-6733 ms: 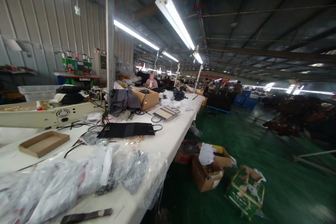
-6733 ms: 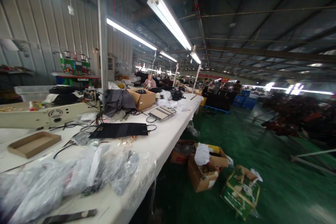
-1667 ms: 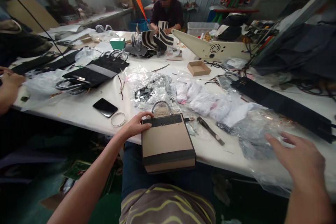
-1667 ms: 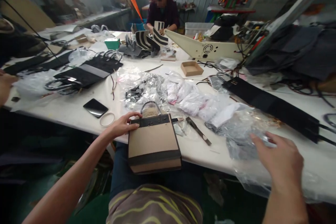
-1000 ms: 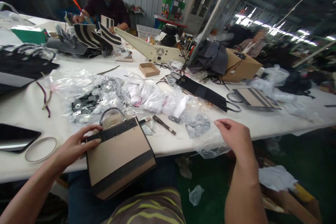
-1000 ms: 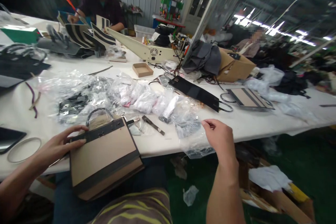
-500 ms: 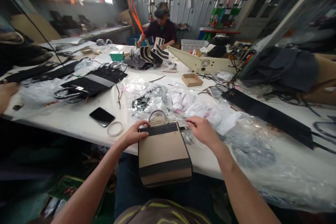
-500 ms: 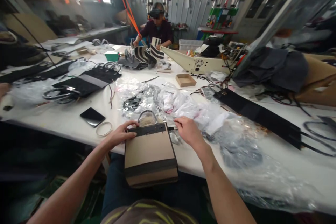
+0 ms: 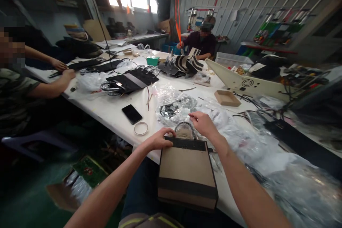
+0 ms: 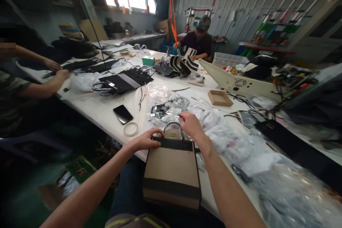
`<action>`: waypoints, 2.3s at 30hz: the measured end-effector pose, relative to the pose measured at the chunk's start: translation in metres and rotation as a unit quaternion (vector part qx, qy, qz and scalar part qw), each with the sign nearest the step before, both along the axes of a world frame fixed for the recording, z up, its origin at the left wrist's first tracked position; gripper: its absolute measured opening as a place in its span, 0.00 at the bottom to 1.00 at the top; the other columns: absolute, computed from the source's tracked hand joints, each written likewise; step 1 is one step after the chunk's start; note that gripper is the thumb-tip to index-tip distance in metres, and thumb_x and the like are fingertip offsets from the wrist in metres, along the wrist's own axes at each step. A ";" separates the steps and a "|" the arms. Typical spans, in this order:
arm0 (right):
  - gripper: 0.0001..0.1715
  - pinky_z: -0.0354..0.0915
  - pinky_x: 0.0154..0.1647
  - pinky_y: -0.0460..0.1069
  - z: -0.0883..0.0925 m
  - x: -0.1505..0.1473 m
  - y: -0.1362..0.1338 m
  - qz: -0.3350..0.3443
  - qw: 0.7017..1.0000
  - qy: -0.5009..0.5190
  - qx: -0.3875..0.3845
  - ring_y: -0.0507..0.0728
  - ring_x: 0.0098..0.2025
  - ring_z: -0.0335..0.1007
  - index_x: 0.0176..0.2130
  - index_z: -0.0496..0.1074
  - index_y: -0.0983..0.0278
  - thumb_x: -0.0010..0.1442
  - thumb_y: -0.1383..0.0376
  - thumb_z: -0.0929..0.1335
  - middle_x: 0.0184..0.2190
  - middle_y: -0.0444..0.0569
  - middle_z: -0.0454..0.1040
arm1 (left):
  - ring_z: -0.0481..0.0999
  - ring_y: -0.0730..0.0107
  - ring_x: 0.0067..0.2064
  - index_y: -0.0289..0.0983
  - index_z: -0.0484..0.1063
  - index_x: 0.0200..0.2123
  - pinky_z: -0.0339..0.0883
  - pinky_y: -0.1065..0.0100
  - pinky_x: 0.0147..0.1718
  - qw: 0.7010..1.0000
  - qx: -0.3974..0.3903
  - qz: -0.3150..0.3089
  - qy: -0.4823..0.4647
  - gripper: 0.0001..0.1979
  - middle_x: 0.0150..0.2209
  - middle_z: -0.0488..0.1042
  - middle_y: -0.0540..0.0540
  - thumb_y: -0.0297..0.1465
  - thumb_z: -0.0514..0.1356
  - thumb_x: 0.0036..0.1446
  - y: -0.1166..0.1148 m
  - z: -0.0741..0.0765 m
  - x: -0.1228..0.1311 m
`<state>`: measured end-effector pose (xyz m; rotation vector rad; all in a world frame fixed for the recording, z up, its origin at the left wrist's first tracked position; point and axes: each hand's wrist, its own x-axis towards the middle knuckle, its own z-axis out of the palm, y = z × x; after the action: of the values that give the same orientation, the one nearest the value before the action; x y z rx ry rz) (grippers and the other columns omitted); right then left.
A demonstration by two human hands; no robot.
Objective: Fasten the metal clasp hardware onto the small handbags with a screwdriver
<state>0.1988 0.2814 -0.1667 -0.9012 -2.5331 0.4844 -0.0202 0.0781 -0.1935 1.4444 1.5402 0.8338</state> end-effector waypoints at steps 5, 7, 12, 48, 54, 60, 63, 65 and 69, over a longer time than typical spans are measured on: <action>0.19 0.71 0.58 0.50 0.000 -0.064 0.015 0.063 0.997 -0.049 0.009 0.60 0.52 0.81 0.55 0.86 0.59 0.73 0.70 0.67 0.53 0.52 0.84 | 0.76 0.49 0.59 0.43 0.82 0.55 0.68 0.53 0.65 1.000 0.007 0.005 0.003 0.26 0.56 0.76 0.42 0.33 0.69 0.50 -0.002 -0.005 0.000; 0.19 0.71 0.57 0.50 -0.002 -0.088 0.024 0.067 0.995 -0.071 0.014 0.61 0.51 0.80 0.53 0.87 0.60 0.74 0.70 0.66 0.52 0.54 0.84 | 0.76 0.49 0.60 0.43 0.82 0.55 0.68 0.53 0.66 1.000 0.006 0.011 0.007 0.26 0.57 0.76 0.42 0.33 0.70 0.50 -0.003 -0.008 0.001; 0.15 0.70 0.56 0.52 -0.013 -0.128 0.046 0.035 0.993 -0.106 0.027 0.63 0.49 0.79 0.46 0.88 0.64 0.70 0.70 0.69 0.47 0.58 0.83 | 0.76 0.50 0.59 0.43 0.82 0.55 0.68 0.53 0.67 1.000 -0.003 0.026 -0.008 0.27 0.57 0.75 0.43 0.32 0.70 0.48 -0.004 -0.008 0.002; 0.24 0.79 0.29 0.48 -0.021 -0.132 0.061 -0.121 0.922 0.234 -0.285 0.57 0.27 0.80 0.36 0.88 0.66 0.46 0.52 0.86 0.25 0.48 0.83 | 0.78 0.52 0.56 0.42 0.83 0.55 0.73 0.57 0.59 0.999 -0.005 0.020 -0.029 0.28 0.55 0.77 0.43 0.34 0.72 0.47 -0.002 -0.013 0.000; 0.26 0.81 0.30 0.49 0.001 -0.135 0.045 -0.115 0.894 0.281 -0.328 0.55 0.26 0.77 0.32 0.82 0.68 0.48 0.51 0.86 0.24 0.49 0.80 | 0.79 0.52 0.54 0.42 0.83 0.55 0.74 0.56 0.58 0.999 -0.019 0.026 -0.031 0.29 0.56 0.76 0.43 0.33 0.71 0.46 -0.003 -0.012 0.000; 0.30 0.79 0.29 0.48 0.033 -0.075 -0.007 -0.066 0.902 0.273 -0.328 0.56 0.30 0.79 0.35 0.83 0.66 0.51 0.44 0.84 0.29 0.50 0.82 | 0.78 0.50 0.58 0.41 0.82 0.56 0.72 0.56 0.62 1.000 0.001 0.026 -0.010 0.28 0.55 0.77 0.42 0.33 0.70 0.48 -0.005 -0.011 0.004; 0.26 0.79 0.34 0.50 0.031 -0.010 -0.059 -0.050 0.927 0.216 -0.303 0.58 0.31 0.79 0.40 0.84 0.64 0.59 0.44 0.81 0.31 0.49 0.83 | 0.78 0.51 0.58 0.41 0.82 0.56 0.72 0.56 0.63 1.000 0.010 0.020 0.015 0.27 0.56 0.77 0.42 0.32 0.69 0.50 -0.005 -0.007 0.005; 0.23 0.78 0.35 0.52 0.020 0.028 -0.096 -0.057 0.942 0.159 -0.291 0.59 0.32 0.80 0.44 0.84 0.61 0.66 0.44 0.76 0.31 0.49 0.83 | 0.78 0.51 0.59 0.42 0.82 0.56 0.72 0.56 0.63 0.999 0.008 0.018 0.034 0.26 0.56 0.77 0.42 0.32 0.68 0.52 -0.005 -0.003 0.006; 0.18 0.74 0.39 0.56 -0.016 0.065 -0.150 -0.099 0.963 0.104 -0.228 0.62 0.34 0.79 0.43 0.80 0.58 0.72 0.48 0.70 0.32 0.48 0.82 | 0.78 0.50 0.60 0.41 0.79 0.59 0.71 0.54 0.66 0.997 0.011 0.042 0.063 0.26 0.59 0.75 0.39 0.35 0.68 0.56 -0.007 0.007 0.016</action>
<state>0.2638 0.1314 -0.1822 -1.1783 -2.1462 1.0656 -0.0040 0.0706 -0.1864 1.4812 1.7008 0.8246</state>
